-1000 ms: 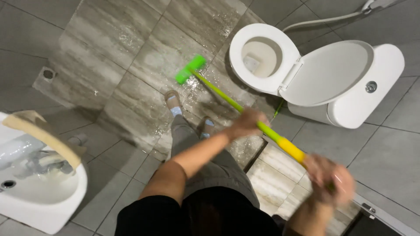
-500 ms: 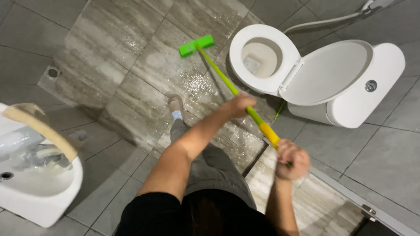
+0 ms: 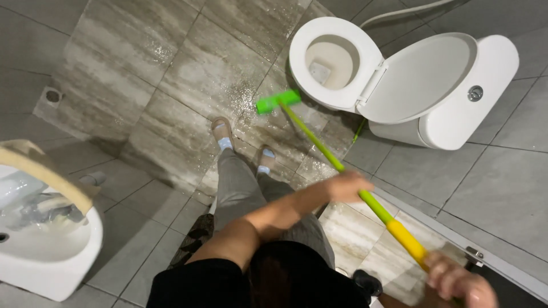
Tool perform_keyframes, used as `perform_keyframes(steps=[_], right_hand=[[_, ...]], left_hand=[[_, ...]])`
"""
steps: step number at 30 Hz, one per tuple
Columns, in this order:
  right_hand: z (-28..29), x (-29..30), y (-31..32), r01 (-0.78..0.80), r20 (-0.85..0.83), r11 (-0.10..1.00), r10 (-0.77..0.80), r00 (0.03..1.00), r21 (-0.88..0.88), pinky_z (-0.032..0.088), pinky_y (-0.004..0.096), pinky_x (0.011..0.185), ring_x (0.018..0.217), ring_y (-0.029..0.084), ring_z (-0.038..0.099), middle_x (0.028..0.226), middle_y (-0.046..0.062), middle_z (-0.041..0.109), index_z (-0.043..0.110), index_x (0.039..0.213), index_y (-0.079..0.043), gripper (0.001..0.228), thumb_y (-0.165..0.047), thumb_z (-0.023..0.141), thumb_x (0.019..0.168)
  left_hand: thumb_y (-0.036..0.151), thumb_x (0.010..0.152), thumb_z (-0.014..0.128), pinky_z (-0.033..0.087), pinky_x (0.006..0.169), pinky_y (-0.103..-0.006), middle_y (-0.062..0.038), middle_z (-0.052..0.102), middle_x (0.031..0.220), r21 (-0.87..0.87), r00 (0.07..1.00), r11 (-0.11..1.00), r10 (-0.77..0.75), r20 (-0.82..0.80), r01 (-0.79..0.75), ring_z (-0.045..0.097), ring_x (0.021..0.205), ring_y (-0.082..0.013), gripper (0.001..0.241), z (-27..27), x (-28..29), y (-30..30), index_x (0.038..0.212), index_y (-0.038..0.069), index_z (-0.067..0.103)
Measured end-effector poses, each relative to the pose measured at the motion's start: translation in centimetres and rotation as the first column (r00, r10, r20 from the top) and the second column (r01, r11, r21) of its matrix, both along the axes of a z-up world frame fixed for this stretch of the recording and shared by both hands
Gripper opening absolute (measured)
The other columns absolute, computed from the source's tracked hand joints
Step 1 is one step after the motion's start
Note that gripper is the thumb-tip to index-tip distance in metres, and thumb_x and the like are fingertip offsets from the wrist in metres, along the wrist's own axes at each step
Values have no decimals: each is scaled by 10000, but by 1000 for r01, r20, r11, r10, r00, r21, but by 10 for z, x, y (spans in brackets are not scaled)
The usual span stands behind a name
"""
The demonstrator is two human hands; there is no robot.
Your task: The person sweeps water across the tiled bathroom floor using a green squeegee, moving the water toward the drain. They then use a handheld bidet sprayer to rinse the toilet bowl, the surrounding floor, and the squeegee itself.
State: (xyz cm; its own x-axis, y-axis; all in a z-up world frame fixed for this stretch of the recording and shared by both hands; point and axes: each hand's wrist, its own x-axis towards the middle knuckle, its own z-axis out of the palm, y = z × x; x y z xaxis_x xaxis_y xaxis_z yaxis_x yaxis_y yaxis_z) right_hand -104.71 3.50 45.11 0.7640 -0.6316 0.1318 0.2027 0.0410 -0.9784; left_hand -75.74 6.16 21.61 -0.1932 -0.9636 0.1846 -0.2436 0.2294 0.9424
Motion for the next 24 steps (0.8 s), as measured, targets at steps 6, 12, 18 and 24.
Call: perform_keyframes(steps=[6,12,18,24], right_hand=[[11,59,-17,102,159,993,-91,983,-64,443,457,693,557,222,546,541,37,552,519,780,-116,298,-279,496,1028],[-38,203,4,63,243,993,-85,966,99,407,406,628,501,169,457,539,17,458,471,742,-131,309,-279,551,1001],[-61,379,48,-64,219,991,37,975,116,382,398,628,510,195,435,581,27,449,443,727,-109,394,-316,643,997],[-111,484,58,-156,159,987,159,974,-28,440,442,844,660,243,481,665,80,475,468,800,-19,407,-317,548,1064]], left_hand=[[252,822,766,542,676,-489,-122,713,800,-5,983,983,181,41,-181,701,749,-369,166,29,27,7,920,153,675],[183,813,816,533,675,-426,-88,708,789,-78,870,876,482,104,-476,693,717,-286,153,-8,140,48,860,134,679],[179,862,755,502,776,-461,-53,669,804,-175,568,595,803,181,-785,670,814,-312,155,-29,283,110,784,137,627],[227,851,798,455,756,-492,-105,642,774,-241,321,355,932,170,-903,628,794,-369,263,-98,375,126,741,96,599]])
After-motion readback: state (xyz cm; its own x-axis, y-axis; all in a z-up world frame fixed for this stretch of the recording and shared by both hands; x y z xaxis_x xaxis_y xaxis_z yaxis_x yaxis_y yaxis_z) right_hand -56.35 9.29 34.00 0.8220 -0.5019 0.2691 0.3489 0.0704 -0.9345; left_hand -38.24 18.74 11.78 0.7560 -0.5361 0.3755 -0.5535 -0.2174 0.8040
